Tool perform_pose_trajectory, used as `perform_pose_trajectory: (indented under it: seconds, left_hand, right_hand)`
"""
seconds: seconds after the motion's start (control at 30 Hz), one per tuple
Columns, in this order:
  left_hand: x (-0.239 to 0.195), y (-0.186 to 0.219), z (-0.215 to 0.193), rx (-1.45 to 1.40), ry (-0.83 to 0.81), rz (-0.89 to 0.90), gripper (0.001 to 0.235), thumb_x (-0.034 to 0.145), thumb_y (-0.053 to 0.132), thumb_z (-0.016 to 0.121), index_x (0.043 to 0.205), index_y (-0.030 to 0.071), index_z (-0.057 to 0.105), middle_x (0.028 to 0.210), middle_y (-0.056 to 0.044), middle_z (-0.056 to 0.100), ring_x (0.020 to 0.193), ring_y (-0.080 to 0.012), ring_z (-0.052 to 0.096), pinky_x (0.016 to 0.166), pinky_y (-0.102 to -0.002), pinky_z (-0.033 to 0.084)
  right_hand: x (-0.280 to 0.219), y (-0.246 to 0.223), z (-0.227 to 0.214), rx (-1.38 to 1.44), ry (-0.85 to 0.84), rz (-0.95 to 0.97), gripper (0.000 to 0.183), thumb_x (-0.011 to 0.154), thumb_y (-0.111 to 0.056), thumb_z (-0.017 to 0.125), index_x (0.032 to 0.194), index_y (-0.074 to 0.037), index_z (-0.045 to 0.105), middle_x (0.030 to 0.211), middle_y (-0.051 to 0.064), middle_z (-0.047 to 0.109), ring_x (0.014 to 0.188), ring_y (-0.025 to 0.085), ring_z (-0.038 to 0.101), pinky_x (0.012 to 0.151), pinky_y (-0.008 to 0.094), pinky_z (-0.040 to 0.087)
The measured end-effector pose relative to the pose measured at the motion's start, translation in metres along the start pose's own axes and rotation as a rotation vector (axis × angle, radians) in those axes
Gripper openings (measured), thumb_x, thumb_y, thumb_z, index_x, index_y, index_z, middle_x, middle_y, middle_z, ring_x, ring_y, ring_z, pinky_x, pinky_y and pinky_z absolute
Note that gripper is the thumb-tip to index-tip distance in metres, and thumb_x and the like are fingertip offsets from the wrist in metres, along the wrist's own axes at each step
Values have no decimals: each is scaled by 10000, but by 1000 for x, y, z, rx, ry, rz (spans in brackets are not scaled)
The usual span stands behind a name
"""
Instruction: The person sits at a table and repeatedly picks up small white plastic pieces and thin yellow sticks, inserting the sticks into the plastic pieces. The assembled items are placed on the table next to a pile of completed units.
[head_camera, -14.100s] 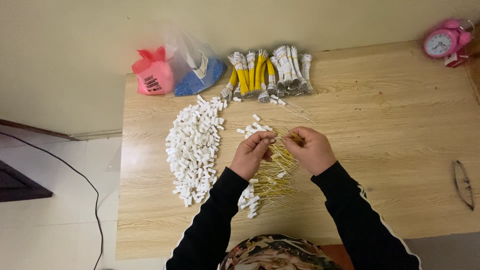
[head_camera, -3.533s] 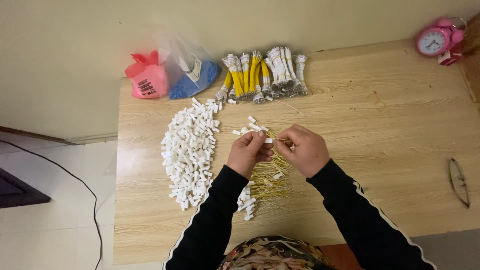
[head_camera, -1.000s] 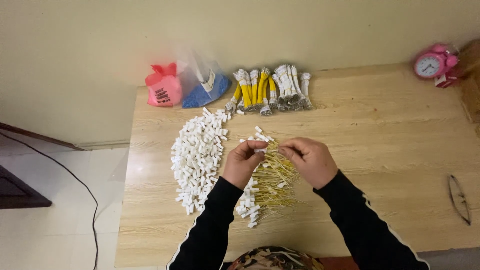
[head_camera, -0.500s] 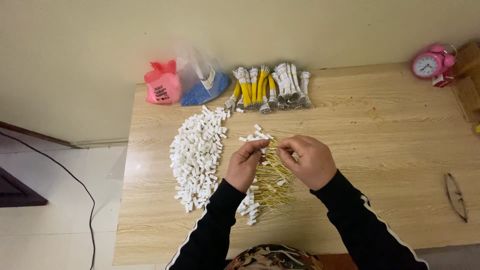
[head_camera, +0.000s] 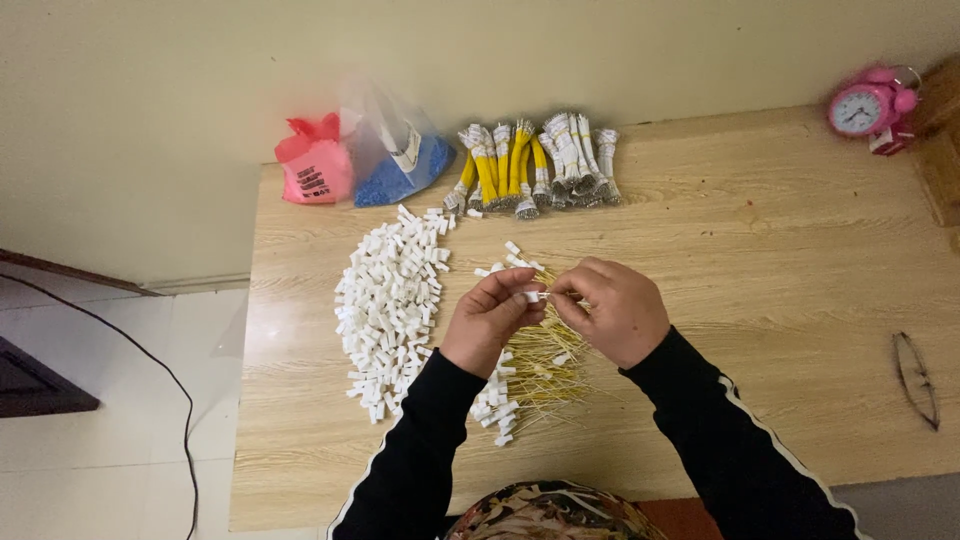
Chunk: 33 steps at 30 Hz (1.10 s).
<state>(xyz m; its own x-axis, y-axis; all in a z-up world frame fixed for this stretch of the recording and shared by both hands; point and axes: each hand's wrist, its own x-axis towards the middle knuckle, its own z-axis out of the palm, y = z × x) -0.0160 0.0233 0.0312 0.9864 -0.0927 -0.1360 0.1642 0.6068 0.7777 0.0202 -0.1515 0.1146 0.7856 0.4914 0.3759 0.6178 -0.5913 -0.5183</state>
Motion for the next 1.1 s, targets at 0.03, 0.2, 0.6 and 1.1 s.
perform_pose_trajectory:
  seconds: [0.03, 0.2, 0.6, 1.1]
  left_hand:
    - [0, 1, 1, 0, 1, -2, 341, 907, -53, 518, 1244, -21, 565, 1054, -174, 674, 918, -232, 699, 811, -336, 606]
    - [2, 0, 0, 30, -10, -8, 312, 920, -53, 511, 1227, -39, 570, 1037, -188, 682, 895, -239, 707, 791, -341, 616]
    - [3, 2, -6, 25, -22, -36, 322, 905, -50, 570, 1226, -22, 560, 1070, -213, 682, 908, -298, 710, 802, -405, 617]
    - [13, -23, -27, 114, 23, -119, 273, 875, -70, 612, 1148, -64, 617, 995, -208, 699, 836, -277, 716, 759, -424, 629]
  right_hand:
    - [-2, 3, 2, 1, 0, 2, 35, 839, -162, 683, 814, -176, 661, 672, 41, 609, 680, 270, 659, 628, 365, 525]
    - [-4, 7, 5, 49, -24, 65, 31, 840, -178, 689, 838, -209, 691, 723, -9, 638, 721, 197, 674, 658, 308, 537]
    - [-16, 23, 13, 360, -146, 326, 102, 881, -149, 659, 928, -64, 691, 774, 149, 658, 776, 293, 673, 703, 378, 520]
    - [-17, 35, 38, 90, -308, 181, 94, 909, -241, 579, 901, -151, 605, 772, 76, 594, 795, 313, 649, 675, 403, 514]
